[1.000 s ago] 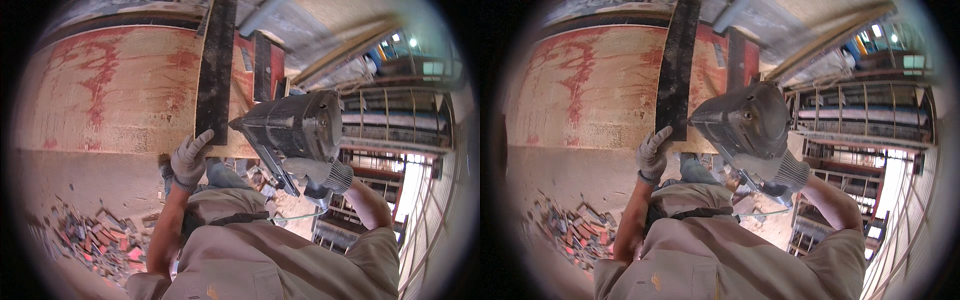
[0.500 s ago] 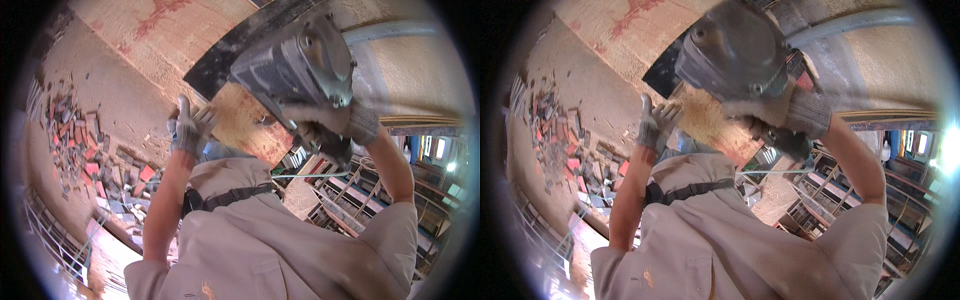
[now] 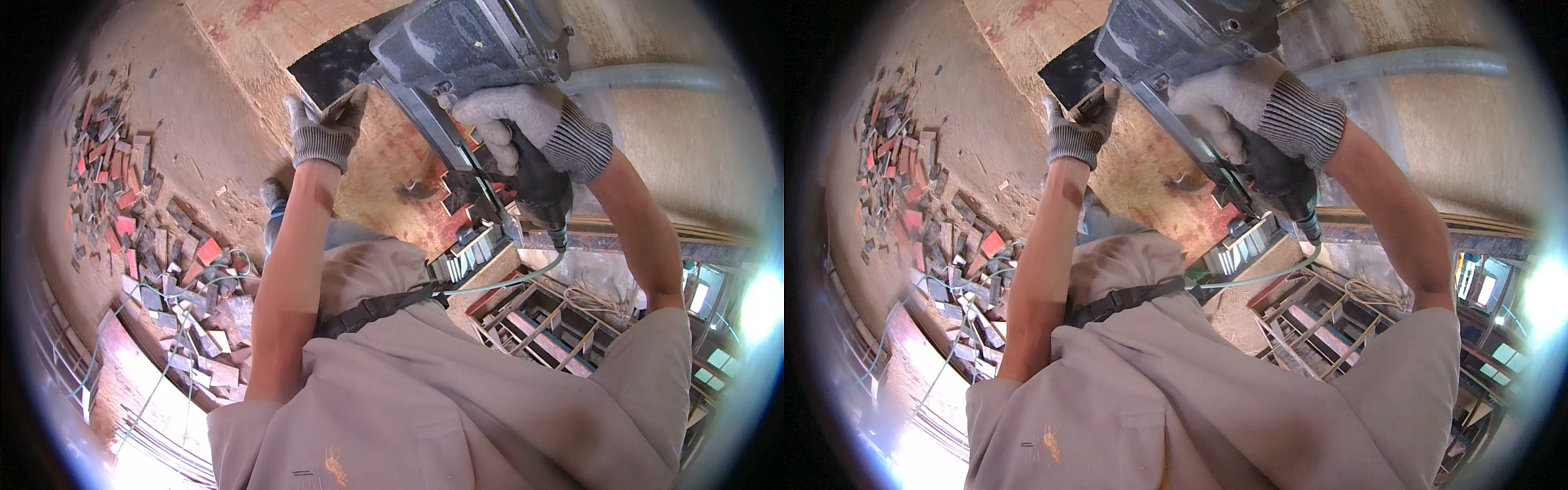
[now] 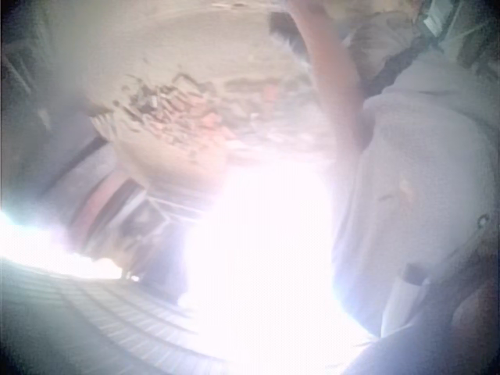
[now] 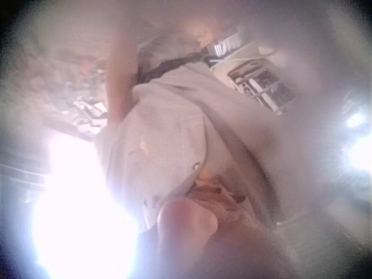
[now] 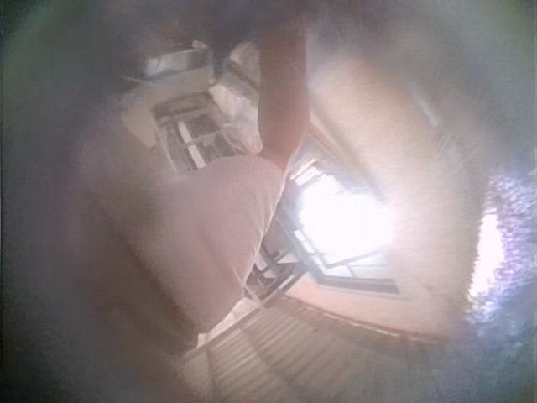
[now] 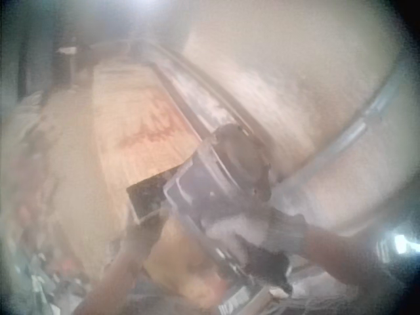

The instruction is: The person assembles a wooden frame by positioning thin wooden strips and fastening them with a pneumatic nail gun. They repeatedly pick up strips, align them on a large board, and drive nails to secure the pieces. The person also moves the assembled frame and handles additional strips from a nearby pile.

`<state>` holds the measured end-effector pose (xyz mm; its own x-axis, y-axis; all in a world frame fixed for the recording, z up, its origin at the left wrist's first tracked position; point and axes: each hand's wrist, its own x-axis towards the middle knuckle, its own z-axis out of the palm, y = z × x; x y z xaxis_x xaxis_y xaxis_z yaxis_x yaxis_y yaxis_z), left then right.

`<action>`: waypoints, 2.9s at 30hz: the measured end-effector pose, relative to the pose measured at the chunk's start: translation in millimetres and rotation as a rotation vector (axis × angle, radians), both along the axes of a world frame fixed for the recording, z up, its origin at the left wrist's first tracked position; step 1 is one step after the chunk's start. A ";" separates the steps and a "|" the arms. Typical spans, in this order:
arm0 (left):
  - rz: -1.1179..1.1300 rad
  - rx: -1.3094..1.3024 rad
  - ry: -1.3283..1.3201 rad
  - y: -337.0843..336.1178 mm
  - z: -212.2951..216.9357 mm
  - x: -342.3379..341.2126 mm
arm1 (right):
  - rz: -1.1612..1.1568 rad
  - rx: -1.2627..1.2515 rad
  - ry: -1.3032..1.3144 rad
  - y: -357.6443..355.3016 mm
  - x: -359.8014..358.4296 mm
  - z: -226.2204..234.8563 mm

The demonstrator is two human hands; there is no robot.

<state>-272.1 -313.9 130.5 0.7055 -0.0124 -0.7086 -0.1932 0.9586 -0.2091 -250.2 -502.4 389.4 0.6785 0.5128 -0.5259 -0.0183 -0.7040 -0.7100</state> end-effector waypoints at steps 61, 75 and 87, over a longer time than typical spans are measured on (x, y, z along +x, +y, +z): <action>0.011 0.124 -0.070 -5.3 -6.4 6.4 | -0.181 -0.168 0.274 -20.9 7.5 16.3; -0.698 1.688 -0.417 82.0 34.2 203.6 | -1.077 0.277 0.076 -85.2 48.5 30.7; -1.491 2.192 -0.567 -137.6 114.3 367.3 | -1.317 0.316 -0.108 -74.0 211.9 29.3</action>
